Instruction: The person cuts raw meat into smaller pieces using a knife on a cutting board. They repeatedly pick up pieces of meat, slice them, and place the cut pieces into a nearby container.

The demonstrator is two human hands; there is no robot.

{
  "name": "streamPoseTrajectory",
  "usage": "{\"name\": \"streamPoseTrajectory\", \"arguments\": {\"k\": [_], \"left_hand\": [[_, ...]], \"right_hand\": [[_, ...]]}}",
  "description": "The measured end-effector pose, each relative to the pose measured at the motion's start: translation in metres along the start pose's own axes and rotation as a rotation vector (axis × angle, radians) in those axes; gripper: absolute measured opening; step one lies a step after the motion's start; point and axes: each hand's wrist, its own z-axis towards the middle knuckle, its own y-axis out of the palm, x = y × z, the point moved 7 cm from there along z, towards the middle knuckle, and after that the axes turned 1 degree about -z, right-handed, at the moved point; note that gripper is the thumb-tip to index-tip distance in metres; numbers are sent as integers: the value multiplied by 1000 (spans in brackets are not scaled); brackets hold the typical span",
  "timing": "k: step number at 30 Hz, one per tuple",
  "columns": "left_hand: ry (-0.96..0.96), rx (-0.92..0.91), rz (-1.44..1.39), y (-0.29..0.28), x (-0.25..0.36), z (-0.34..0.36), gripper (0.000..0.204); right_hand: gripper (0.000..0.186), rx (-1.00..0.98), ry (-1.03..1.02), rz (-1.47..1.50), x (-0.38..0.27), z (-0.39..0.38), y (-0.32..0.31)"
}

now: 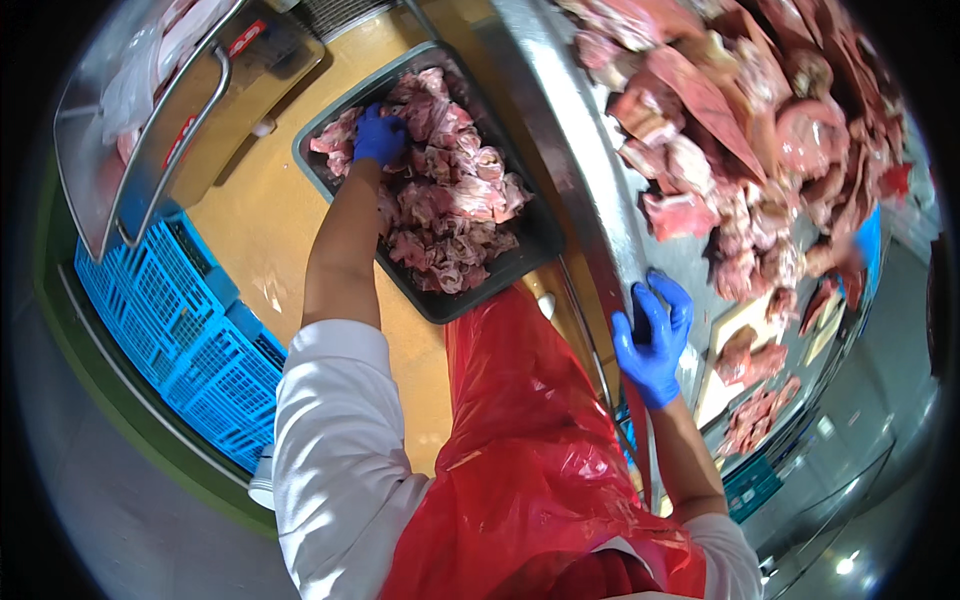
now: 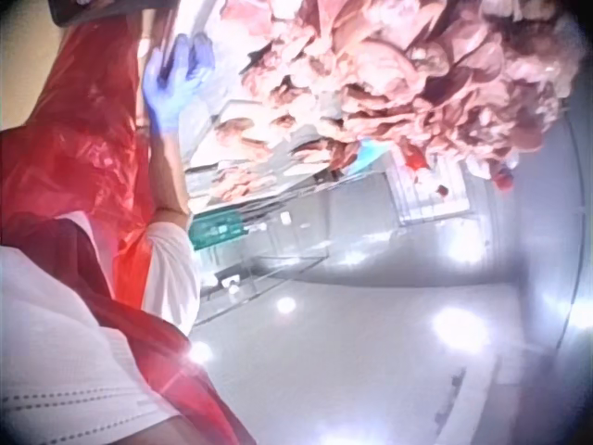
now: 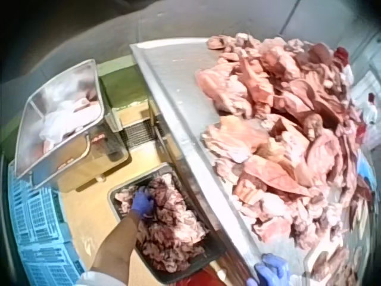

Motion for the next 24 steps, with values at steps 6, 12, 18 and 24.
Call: {"name": "streamPoseTrajectory", "arguments": {"k": [6, 12, 18, 24], "left_hand": [[161, 308, -519, -85, 131, -98, 26], [611, 166, -292, -254, 394, -145, 52], [775, 193, -86, -220, 488, -89, 80], [671, 168, -284, -224, 467, -80, 66]], "right_hand": [[49, 472, 315, -316, 87, 36, -127], [51, 484, 384, -75, 163, 14, -126], [72, 473, 770, 509, 358, -29, -197], [95, 201, 529, -100, 212, 75, -130]]}}
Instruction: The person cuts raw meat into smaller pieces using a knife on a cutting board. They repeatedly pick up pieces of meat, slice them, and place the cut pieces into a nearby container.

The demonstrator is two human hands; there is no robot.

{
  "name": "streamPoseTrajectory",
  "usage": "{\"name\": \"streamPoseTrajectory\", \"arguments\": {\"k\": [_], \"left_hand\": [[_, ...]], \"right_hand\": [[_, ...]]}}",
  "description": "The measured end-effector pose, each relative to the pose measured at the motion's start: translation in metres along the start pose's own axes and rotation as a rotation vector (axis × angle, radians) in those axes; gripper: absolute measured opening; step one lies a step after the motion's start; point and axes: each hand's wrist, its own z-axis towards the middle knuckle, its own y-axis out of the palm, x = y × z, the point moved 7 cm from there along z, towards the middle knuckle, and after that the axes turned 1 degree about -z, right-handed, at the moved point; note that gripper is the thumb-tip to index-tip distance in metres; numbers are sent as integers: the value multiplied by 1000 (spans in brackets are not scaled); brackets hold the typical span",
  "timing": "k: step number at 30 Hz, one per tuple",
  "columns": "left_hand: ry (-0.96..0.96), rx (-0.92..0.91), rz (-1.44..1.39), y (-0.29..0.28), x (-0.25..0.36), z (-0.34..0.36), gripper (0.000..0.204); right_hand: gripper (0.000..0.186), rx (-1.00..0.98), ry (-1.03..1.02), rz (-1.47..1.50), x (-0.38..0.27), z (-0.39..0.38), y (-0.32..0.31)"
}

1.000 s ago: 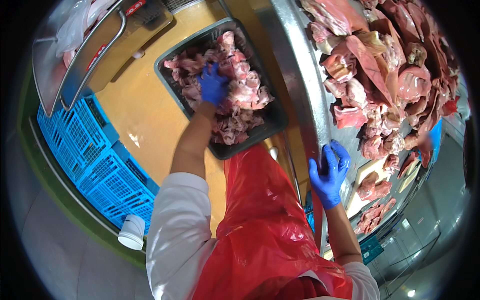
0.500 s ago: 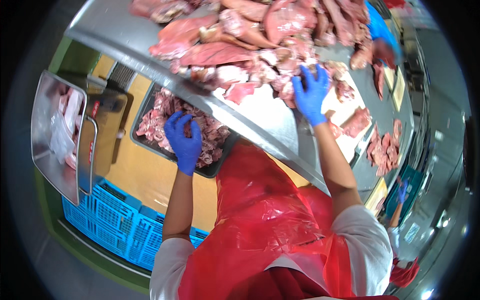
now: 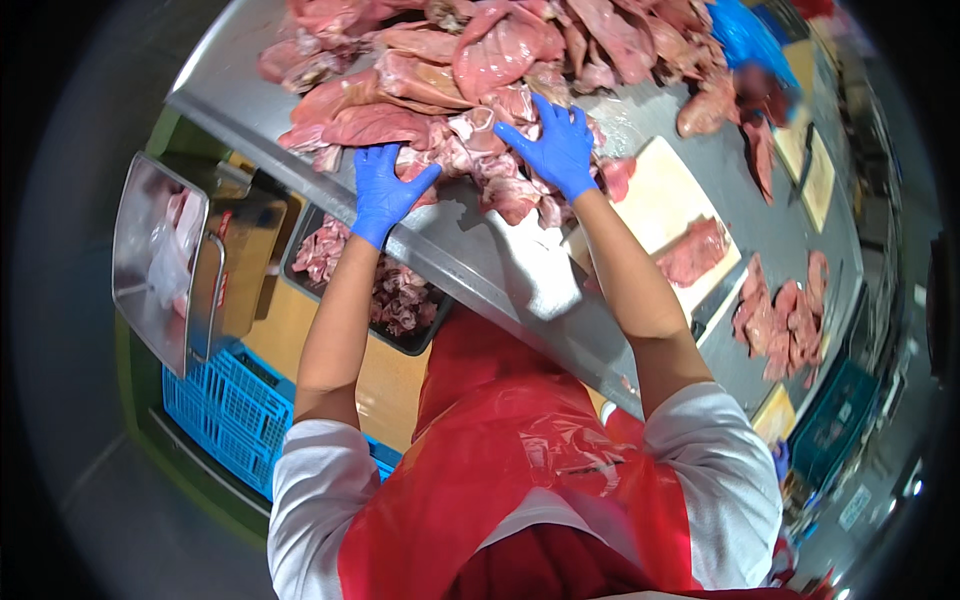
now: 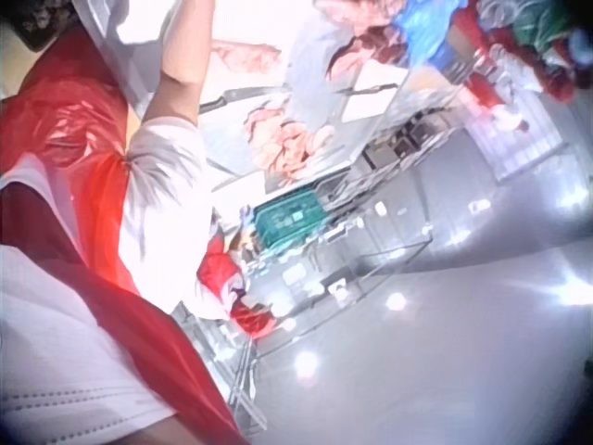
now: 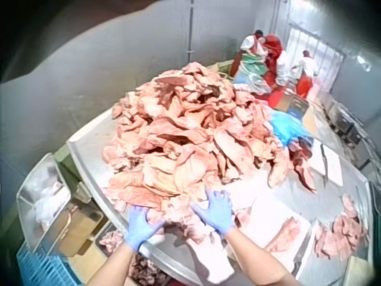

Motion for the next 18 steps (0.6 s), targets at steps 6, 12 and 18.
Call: {"name": "streamPoseTrajectory", "arguments": {"k": [6, 12, 18], "left_hand": [[-209, -10, -391, -3, -15, -48, 78], [-379, -62, -398, 29, -15, -43, 95], [-448, -149, -611, 18, -65, -34, 73]], "right_hand": [[103, -106, -276, 254, 18, -21, -35], [110, -166, -66, -146, -24, -50, 3], [91, -75, -260, 223, -58, -83, -2]]}}
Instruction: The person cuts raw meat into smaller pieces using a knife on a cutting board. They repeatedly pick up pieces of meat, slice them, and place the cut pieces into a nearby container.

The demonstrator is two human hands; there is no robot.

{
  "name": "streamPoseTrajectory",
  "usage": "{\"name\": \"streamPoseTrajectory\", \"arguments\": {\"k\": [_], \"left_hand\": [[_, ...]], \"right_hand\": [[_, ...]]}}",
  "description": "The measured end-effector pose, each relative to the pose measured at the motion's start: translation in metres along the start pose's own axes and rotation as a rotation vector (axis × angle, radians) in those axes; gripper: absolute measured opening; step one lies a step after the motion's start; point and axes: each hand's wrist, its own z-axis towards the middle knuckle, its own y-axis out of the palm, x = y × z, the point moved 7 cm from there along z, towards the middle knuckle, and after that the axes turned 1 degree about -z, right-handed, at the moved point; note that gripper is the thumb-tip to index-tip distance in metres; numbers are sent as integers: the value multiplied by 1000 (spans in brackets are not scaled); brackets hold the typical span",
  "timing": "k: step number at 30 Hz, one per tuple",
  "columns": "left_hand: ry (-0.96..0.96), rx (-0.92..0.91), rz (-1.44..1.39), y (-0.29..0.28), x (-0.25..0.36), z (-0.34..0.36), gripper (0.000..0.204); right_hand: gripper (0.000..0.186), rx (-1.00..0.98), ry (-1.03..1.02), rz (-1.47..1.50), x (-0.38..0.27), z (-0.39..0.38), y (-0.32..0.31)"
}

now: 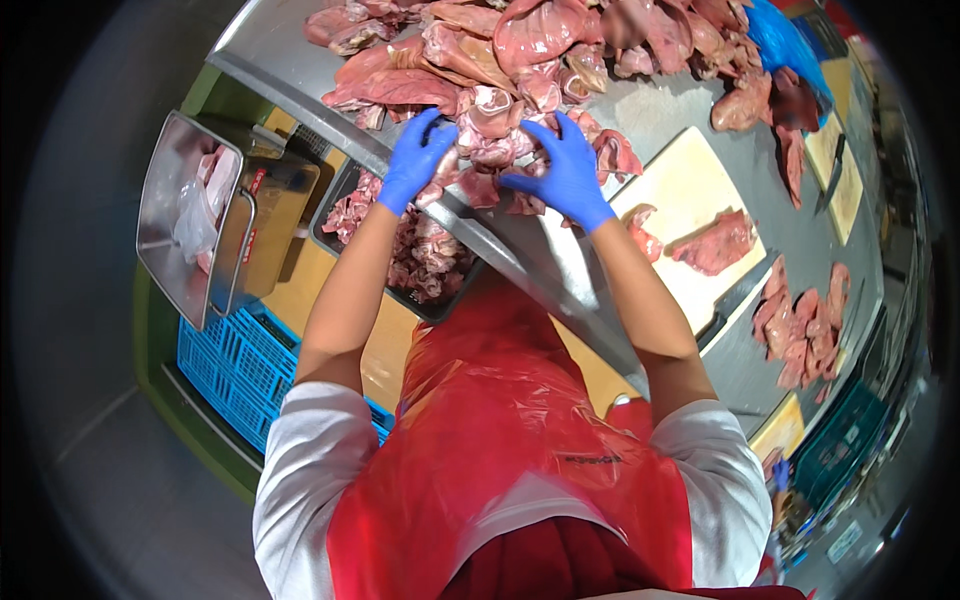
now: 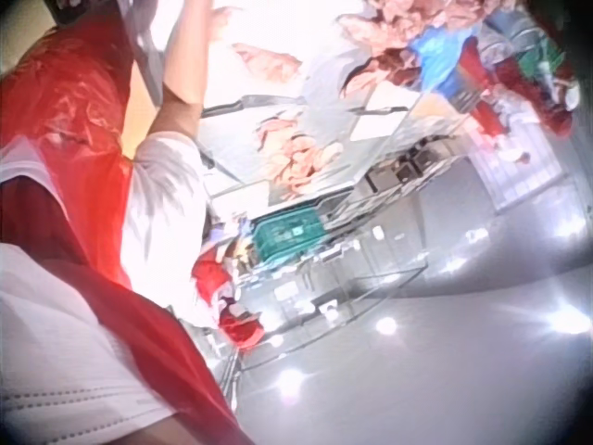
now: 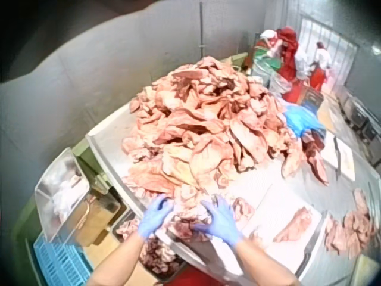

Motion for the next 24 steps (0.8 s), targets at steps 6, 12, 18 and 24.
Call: {"name": "streamPoseTrajectory", "arguments": {"k": [6, 12, 18, 24], "left_hand": [[147, -301, 84, -13, 20, -10, 79], [99, -491, -197, 27, 40, 9, 81], [174, -614, -168, 6, 36, 9, 73], [-84, -686, -636, 15, 28, 5, 45]], "right_hand": [[98, 304, 115, -103, 37, -41, -17], [85, 452, 373, 241, 15, -23, 57], [75, 564, 320, 135, -33, -90, 54], [71, 558, 213, 492, -84, -29, 100]]}}
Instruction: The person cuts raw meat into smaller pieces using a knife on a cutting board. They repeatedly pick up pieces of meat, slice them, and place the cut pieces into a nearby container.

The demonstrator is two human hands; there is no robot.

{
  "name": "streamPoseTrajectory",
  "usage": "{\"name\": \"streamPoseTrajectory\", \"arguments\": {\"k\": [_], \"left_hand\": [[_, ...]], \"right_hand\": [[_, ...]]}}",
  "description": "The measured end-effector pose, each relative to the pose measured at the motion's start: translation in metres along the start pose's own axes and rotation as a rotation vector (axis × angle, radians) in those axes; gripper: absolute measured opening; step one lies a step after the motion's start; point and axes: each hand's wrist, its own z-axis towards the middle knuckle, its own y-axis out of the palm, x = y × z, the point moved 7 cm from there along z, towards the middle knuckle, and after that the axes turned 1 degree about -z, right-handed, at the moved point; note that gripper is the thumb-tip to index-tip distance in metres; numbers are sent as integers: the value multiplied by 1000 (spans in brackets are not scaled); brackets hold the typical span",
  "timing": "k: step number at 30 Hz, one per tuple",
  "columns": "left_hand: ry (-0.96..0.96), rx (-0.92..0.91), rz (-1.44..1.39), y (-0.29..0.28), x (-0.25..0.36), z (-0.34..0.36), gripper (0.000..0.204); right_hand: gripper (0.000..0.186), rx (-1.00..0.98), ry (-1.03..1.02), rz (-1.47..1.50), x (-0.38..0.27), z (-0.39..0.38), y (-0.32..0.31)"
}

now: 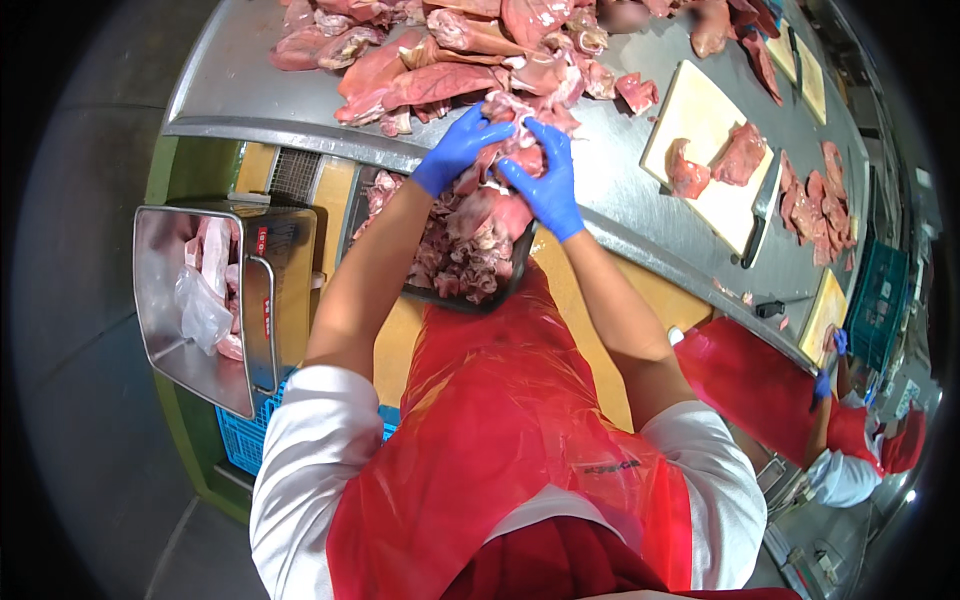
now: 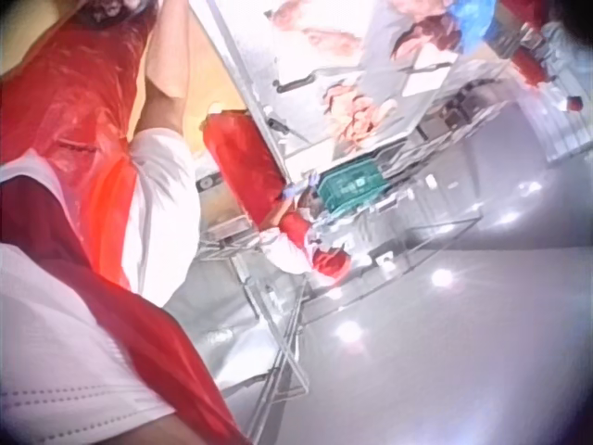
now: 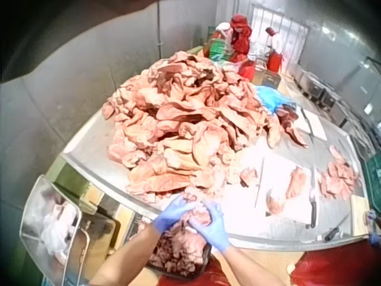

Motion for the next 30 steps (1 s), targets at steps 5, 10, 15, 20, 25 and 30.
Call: {"name": "streamPoseTrajectory", "arguments": {"k": [5, 10, 15, 20, 25, 30], "left_hand": [[56, 321, -9, -22, 15, -94, 41], [-2, 568, 201, -97, -53, -192, 42], [-545, 644, 325, -190, -156, -272, 52], [-336, 262, 766, -115, -60, -168, 28], [557, 72, 1224, 61, 78, -41, 36], [560, 153, 1250, 9, 66, 34, 37]], "right_hand": [[56, -79, -181, -94, -60, -19, 19], [45, -380, -285, -207, -71, -47, 41], [41, -168, -191, -450, -71, -4, -58], [53, 312, 31, -796, 47, 62, -324], [54, 244, 39, -588, 75, 40, -200], [70, 9, -199, -376, 5, 63, -103]]}}
